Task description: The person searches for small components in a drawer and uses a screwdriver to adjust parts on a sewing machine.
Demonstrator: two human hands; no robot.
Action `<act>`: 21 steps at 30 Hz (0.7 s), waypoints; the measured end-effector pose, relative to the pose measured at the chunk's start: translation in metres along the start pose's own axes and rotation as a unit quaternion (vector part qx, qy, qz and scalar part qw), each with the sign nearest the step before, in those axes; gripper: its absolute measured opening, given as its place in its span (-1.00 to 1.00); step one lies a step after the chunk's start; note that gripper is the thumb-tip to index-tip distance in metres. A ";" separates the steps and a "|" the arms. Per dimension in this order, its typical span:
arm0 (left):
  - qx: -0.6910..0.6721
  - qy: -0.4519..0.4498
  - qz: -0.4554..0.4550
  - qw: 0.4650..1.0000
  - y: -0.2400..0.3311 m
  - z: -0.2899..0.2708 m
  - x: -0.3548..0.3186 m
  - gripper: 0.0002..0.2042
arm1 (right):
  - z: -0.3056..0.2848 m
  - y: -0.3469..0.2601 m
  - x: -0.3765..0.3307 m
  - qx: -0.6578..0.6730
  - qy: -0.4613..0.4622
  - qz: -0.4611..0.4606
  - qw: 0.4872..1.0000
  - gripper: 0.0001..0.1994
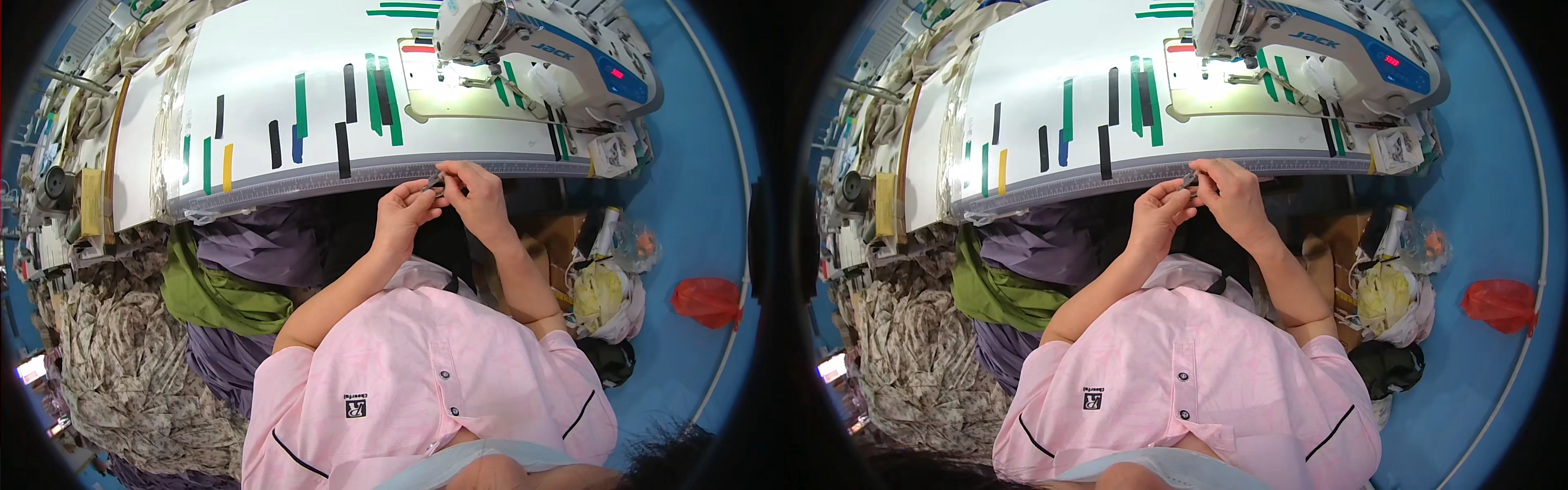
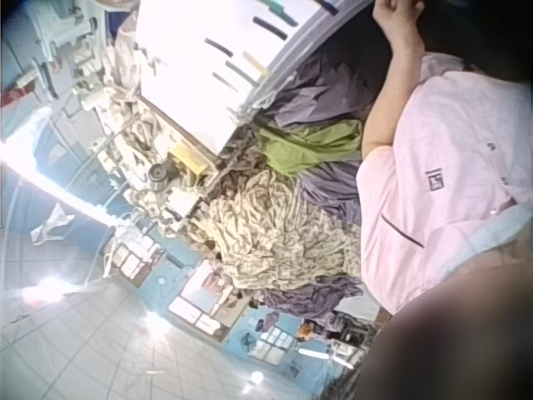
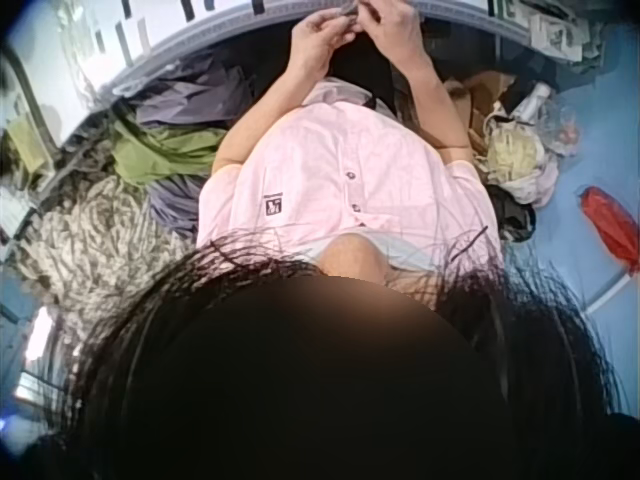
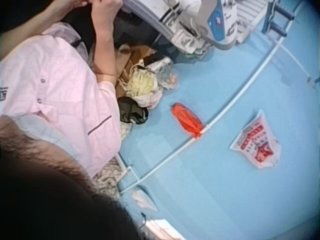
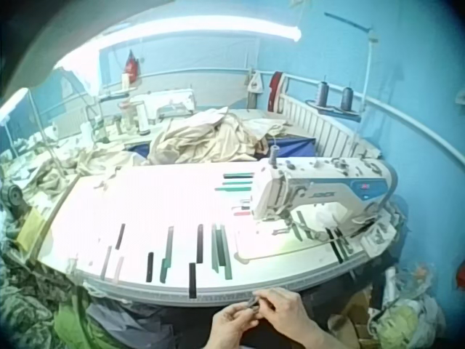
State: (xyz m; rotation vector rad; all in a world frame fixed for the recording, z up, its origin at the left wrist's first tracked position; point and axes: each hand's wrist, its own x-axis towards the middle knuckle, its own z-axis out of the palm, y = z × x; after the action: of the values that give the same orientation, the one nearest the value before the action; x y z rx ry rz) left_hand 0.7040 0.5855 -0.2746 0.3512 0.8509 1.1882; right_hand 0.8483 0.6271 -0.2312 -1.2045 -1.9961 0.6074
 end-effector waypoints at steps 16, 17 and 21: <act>-0.019 -0.018 -0.008 1.000 0.002 0.013 0.005 -0.74 | 0.002 0.011 -0.002 0.044 0.064 0.025 0.997 -0.94; -0.022 -0.011 -0.007 1.000 0.003 0.013 0.005 -0.75 | 0.001 0.013 -0.002 0.044 0.064 0.025 0.997 -0.94; -0.024 -0.004 -0.014 1.000 0.006 0.018 0.003 -0.77 | 0.003 0.049 -0.004 0.407 0.004 0.189 0.894 -0.88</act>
State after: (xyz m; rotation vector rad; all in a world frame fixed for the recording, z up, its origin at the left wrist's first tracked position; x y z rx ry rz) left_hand 0.7140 0.5935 -0.2602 0.3047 0.8158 1.1792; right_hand 0.8742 0.6457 -0.2690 -1.0266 -1.2420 1.4490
